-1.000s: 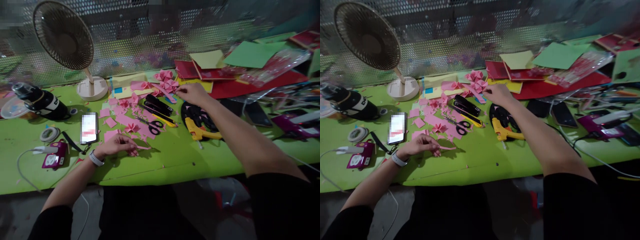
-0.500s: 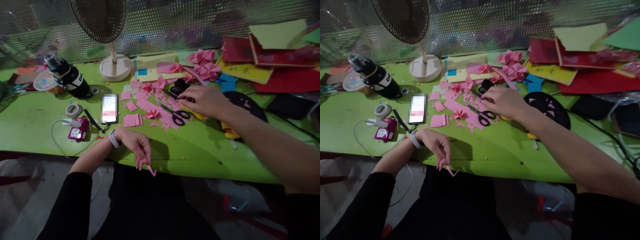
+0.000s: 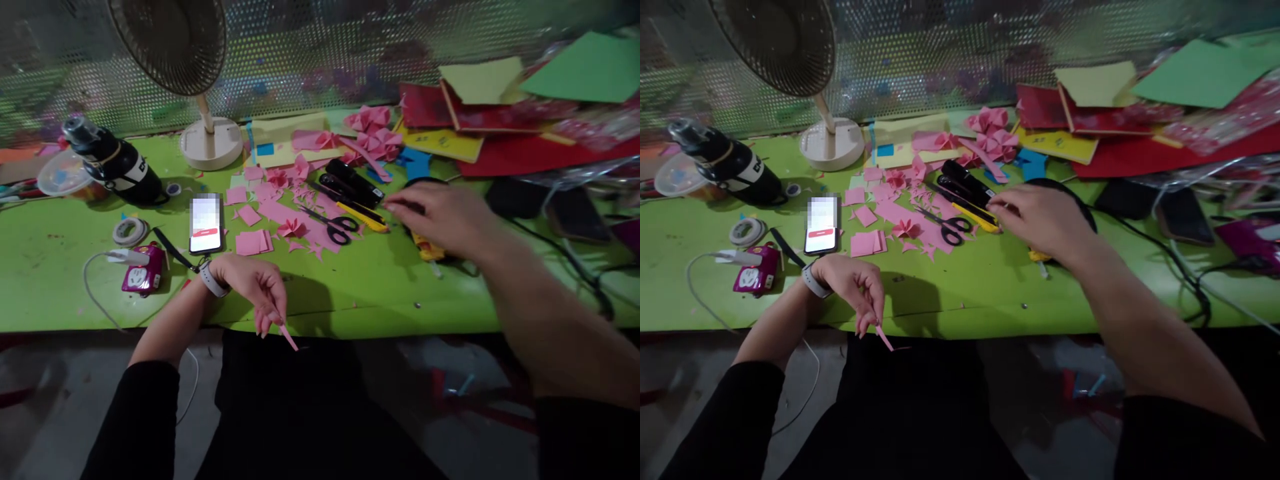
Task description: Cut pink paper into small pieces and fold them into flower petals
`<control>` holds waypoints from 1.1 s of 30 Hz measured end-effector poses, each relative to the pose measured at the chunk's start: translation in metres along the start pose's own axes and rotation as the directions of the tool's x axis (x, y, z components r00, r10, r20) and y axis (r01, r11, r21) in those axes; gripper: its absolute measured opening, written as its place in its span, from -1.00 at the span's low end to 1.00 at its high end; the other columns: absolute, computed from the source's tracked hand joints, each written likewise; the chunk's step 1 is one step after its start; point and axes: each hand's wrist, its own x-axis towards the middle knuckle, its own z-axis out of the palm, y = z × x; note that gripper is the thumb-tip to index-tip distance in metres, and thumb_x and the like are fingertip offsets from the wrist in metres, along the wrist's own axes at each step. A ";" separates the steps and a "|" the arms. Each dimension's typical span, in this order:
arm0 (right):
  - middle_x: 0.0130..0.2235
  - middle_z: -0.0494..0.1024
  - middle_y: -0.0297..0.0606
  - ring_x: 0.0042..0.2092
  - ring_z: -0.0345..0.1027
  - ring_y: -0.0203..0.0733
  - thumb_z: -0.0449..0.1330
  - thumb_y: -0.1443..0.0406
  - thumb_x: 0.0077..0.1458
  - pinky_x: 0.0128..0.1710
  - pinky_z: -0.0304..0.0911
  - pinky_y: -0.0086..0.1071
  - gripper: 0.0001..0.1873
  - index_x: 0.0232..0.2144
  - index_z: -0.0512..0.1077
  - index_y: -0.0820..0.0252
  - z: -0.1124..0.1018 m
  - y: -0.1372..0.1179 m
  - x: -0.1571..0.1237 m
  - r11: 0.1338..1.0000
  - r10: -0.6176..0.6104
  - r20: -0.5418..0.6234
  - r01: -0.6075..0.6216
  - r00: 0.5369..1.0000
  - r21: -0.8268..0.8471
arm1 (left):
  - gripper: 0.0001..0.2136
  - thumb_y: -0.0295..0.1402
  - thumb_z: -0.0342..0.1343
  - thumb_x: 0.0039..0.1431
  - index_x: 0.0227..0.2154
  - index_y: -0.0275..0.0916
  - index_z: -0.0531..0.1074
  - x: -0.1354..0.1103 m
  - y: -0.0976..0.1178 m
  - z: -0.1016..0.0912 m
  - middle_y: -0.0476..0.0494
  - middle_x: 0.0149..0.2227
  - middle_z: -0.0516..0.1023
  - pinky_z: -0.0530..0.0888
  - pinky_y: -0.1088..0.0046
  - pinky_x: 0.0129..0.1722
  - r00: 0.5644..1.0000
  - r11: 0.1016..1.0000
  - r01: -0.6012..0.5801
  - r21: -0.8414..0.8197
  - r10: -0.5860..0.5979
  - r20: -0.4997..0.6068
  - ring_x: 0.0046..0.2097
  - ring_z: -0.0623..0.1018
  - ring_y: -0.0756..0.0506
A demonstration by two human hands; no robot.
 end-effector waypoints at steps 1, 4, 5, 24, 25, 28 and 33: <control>-0.09 0.63 -0.09 -0.09 0.49 0.01 0.01 0.17 0.29 -0.21 0.29 -0.24 -0.62 -0.12 0.57 0.21 0.002 0.002 -0.009 1.000 0.013 0.012 -0.013 1.000 0.006 | -0.71 -0.27 0.35 0.08 -0.20 -0.37 0.62 0.000 0.000 0.000 -0.24 -0.40 0.68 0.63 0.46 -0.28 1.000 1.000 -0.002 0.006 0.002 -0.014 -0.33 0.69 -0.15; -0.07 0.63 -0.11 -0.07 0.49 0.02 -0.01 0.18 0.28 -0.19 0.30 -0.23 -0.61 -0.11 0.57 0.19 0.007 0.010 -0.031 0.997 0.080 0.021 -0.079 0.997 -0.024 | -0.71 -0.27 0.35 0.08 -0.20 -0.39 0.62 -0.001 -0.002 -0.003 -0.25 -0.40 0.68 0.63 0.46 -0.29 0.996 1.000 -0.015 -0.005 0.015 -0.090 -0.35 0.69 -0.15; -0.06 0.63 -0.11 -0.06 0.49 0.02 -0.01 0.18 0.28 -0.18 0.30 -0.23 -0.61 -0.11 0.56 0.19 0.007 0.013 -0.035 0.994 0.103 0.015 -0.102 0.995 -0.038 | -0.71 -0.27 0.35 0.08 -0.21 -0.39 0.62 -0.001 -0.003 -0.004 -0.25 -0.40 0.68 0.63 0.46 -0.29 0.994 1.000 -0.020 -0.014 0.018 -0.111 -0.36 0.69 -0.14; -0.22 0.65 -0.06 -0.24 0.53 0.10 0.24 0.12 0.00 -0.37 0.32 -0.21 -0.58 -0.12 0.52 0.23 0.049 -0.003 0.034 0.970 0.232 0.282 -0.245 0.931 0.008 | -0.65 -0.20 0.38 0.03 -0.23 -0.40 0.62 0.005 -0.020 -0.019 -0.25 -0.40 0.67 0.62 0.48 -0.31 0.979 0.998 -0.061 0.000 0.060 -0.195 -0.37 0.68 -0.12; -0.22 0.66 -0.08 -0.24 0.53 0.09 0.26 0.12 -0.02 -0.36 0.33 -0.21 -0.58 -0.12 0.53 0.20 0.045 -0.004 0.034 0.956 0.255 0.278 -0.284 0.926 0.068 | -0.65 -0.20 0.38 0.03 -0.23 -0.39 0.62 0.005 -0.020 -0.019 -0.24 -0.40 0.68 0.62 0.49 -0.32 0.978 0.998 -0.066 0.004 0.065 -0.197 -0.37 0.68 -0.12; -0.19 0.67 -0.12 -0.25 0.54 0.05 0.28 0.12 -0.01 -0.35 0.35 -0.22 -0.61 -0.13 0.54 0.13 0.035 -0.021 0.026 0.919 0.283 0.258 -0.338 0.924 0.204 | -0.65 -0.20 0.38 0.04 -0.22 -0.39 0.61 0.005 -0.019 -0.018 -0.24 -0.39 0.68 0.62 0.49 -0.31 0.979 0.998 -0.067 0.008 0.067 -0.195 -0.36 0.69 -0.11; -0.12 0.64 -0.06 -0.17 0.53 0.09 0.22 0.07 0.10 -0.26 0.36 -0.17 -0.52 -0.01 0.49 0.21 0.038 -0.064 0.002 0.956 0.199 0.203 -0.235 0.959 0.173 | -0.66 -0.20 0.37 0.05 -0.23 -0.40 0.61 0.006 -0.022 -0.019 -0.23 -0.40 0.68 0.62 0.50 -0.30 0.979 0.998 -0.064 -0.015 0.060 -0.196 -0.36 0.68 -0.10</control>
